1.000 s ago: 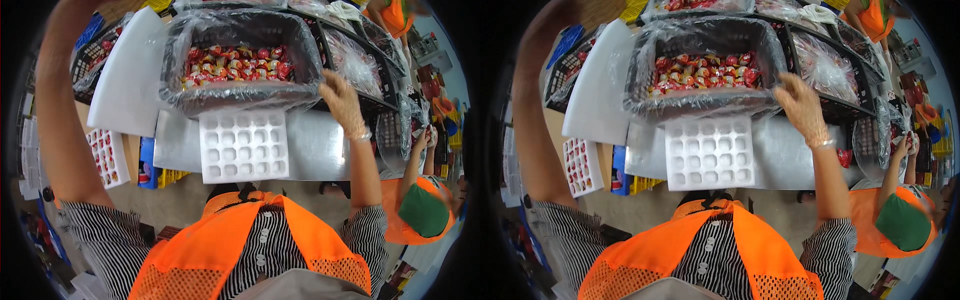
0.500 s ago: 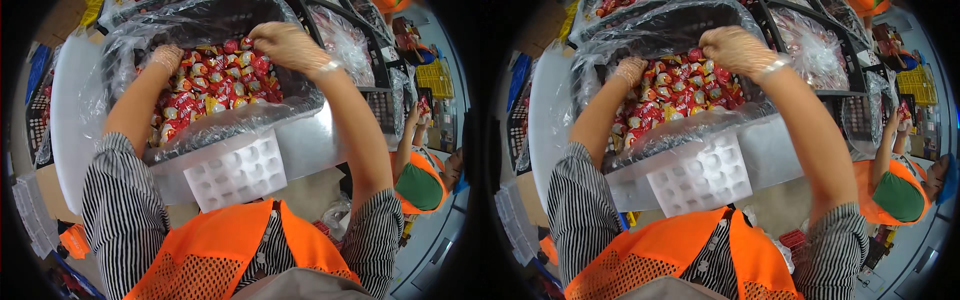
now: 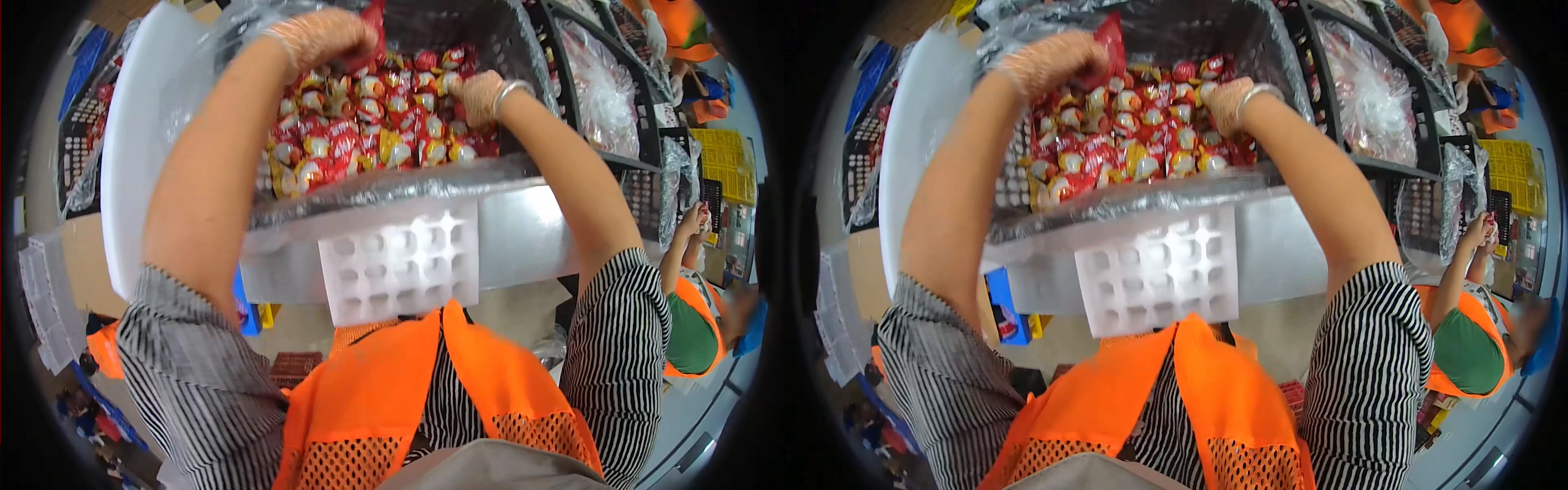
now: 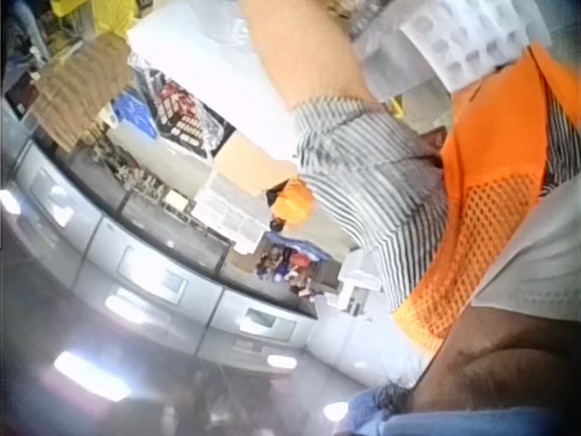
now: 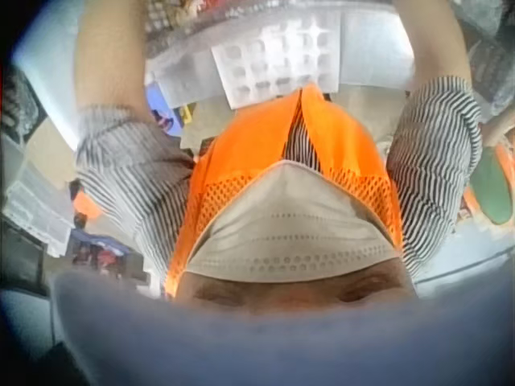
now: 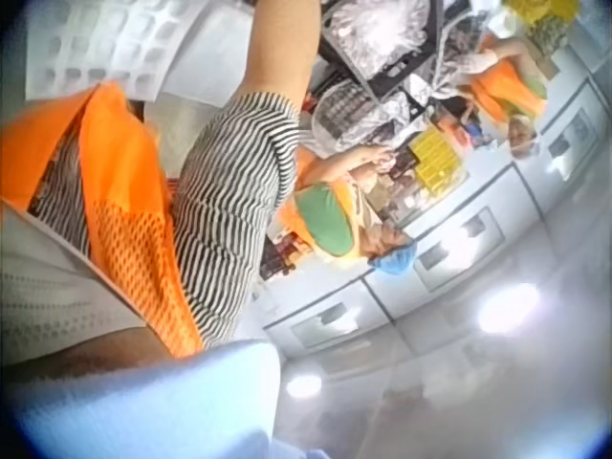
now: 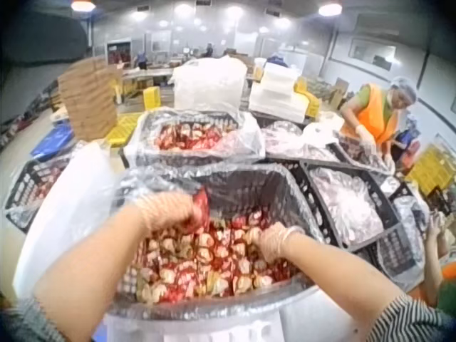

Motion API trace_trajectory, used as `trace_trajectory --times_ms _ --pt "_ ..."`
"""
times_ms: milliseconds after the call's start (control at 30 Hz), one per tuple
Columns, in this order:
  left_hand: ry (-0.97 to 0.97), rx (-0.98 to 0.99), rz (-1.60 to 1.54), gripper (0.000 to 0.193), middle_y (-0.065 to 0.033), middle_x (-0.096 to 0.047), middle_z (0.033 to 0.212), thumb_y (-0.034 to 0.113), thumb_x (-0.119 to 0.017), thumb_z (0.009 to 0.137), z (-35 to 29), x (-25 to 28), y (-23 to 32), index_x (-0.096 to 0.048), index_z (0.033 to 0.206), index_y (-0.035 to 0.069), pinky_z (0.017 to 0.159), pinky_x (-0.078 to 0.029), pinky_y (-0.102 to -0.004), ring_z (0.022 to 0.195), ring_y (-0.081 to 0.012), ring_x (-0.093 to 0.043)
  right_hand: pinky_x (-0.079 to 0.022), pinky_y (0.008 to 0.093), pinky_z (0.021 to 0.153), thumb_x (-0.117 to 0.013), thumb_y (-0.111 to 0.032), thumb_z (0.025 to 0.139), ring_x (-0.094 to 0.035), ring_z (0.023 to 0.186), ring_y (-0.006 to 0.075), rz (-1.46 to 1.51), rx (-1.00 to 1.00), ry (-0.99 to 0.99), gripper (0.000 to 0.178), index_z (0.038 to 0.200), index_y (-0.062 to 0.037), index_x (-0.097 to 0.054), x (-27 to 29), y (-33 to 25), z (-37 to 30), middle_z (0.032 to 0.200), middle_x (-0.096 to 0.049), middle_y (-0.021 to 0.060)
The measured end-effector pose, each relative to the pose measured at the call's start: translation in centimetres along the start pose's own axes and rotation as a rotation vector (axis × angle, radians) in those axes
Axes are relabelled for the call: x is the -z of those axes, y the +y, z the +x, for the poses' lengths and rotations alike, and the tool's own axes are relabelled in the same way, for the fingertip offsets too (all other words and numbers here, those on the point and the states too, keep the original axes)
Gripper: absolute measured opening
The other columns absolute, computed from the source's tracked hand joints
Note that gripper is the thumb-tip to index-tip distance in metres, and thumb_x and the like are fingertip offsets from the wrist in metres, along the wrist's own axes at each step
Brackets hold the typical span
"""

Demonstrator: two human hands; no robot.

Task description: The person places individually wrapped candies from a large bin into the compartments of a white foam tray. They wear gloves and handle the candies one by one, filling the tray systematically. The person occasionally moves the tray to a different position on the table to continue filling it.

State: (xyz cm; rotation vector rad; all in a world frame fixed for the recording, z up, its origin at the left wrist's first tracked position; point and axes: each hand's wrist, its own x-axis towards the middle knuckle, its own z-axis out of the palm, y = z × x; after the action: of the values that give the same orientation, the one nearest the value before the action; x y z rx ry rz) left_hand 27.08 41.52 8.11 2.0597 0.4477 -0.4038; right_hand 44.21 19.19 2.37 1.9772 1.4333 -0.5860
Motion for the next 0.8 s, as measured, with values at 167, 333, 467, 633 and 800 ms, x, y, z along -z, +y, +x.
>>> trace_trajectory --times_ms 167,333,467,633,800 --pt "0.206 -0.179 -0.403 0.023 -0.0009 -0.067 0.087 0.026 -0.063 0.087 -14.8 -5.8 4.4 -0.067 0.103 0.009 0.054 -0.048 -0.0174 0.07 -0.0035 -0.062 -0.054 0.0428 0.072 -0.078 -0.02 0.064 -0.067 0.082 0.0323 0.151 0.332 0.227 0.042 0.099 -0.0046 -0.059 -4.9 3.2 2.8 0.091 -0.068 0.0172" --pt "0.33 0.207 -0.745 0.055 -0.0027 -0.066 0.079 0.038 -0.082 0.07 -24.3 -17.5 0.5 -0.065 0.107 0.002 0.056 -0.045 -0.0224 0.064 -0.0079 -0.057 -0.054 0.0353 0.074 -0.07 -0.019 0.077 -0.069 0.083 0.0282 0.777 0.225 0.745 0.037 0.109 -0.0024 -0.067 5.4 -2.1 -14.8 0.09 -0.07 0.019" --pt "0.317 0.428 -0.351 0.046 -0.0044 -0.065 0.074 0.03 -0.073 0.074 -23.4 -21.7 -3.5 -0.064 0.108 0.001 0.055 -0.044 -0.0261 0.065 -0.0107 -0.058 -0.052 0.0371 0.077 -0.078 -0.031 0.074 -0.065 0.087 0.0242 1.204 0.969 0.371 0.047 0.107 -0.0005 -0.065 -3.2 -2.7 -19.0 0.095 -0.068 0.0134" --pt "0.295 0.341 -0.118 0.043 -0.0138 -0.065 0.075 0.032 -0.069 0.07 -19.1 -20.0 -5.0 -0.067 0.098 -0.001 0.061 -0.049 -0.034 0.066 -0.0204 -0.061 -0.051 0.039 0.085 -0.07 -0.03 0.078 -0.065 0.098 0.0285 0.835 0.502 0.314 0.036 0.107 -0.009 -0.067 -12.6 -7.2 -13.7 0.105 -0.068 0.015" --pt "0.338 0.275 0.349 0.045 -0.0228 -0.068 0.103 0.028 -0.068 0.072 -15.5 -19.9 -7.9 -0.067 0.106 -0.002 0.085 -0.051 -0.0433 0.097 -0.0373 -0.064 -0.053 0.0438 0.079 -0.062 -0.017 0.08 -0.064 0.098 0.0335 0.279 0.11 0.579 0.019 0.098 -0.0109 -0.068 -15.6 -10.0 -10.9 0.103 -0.064 0.017"
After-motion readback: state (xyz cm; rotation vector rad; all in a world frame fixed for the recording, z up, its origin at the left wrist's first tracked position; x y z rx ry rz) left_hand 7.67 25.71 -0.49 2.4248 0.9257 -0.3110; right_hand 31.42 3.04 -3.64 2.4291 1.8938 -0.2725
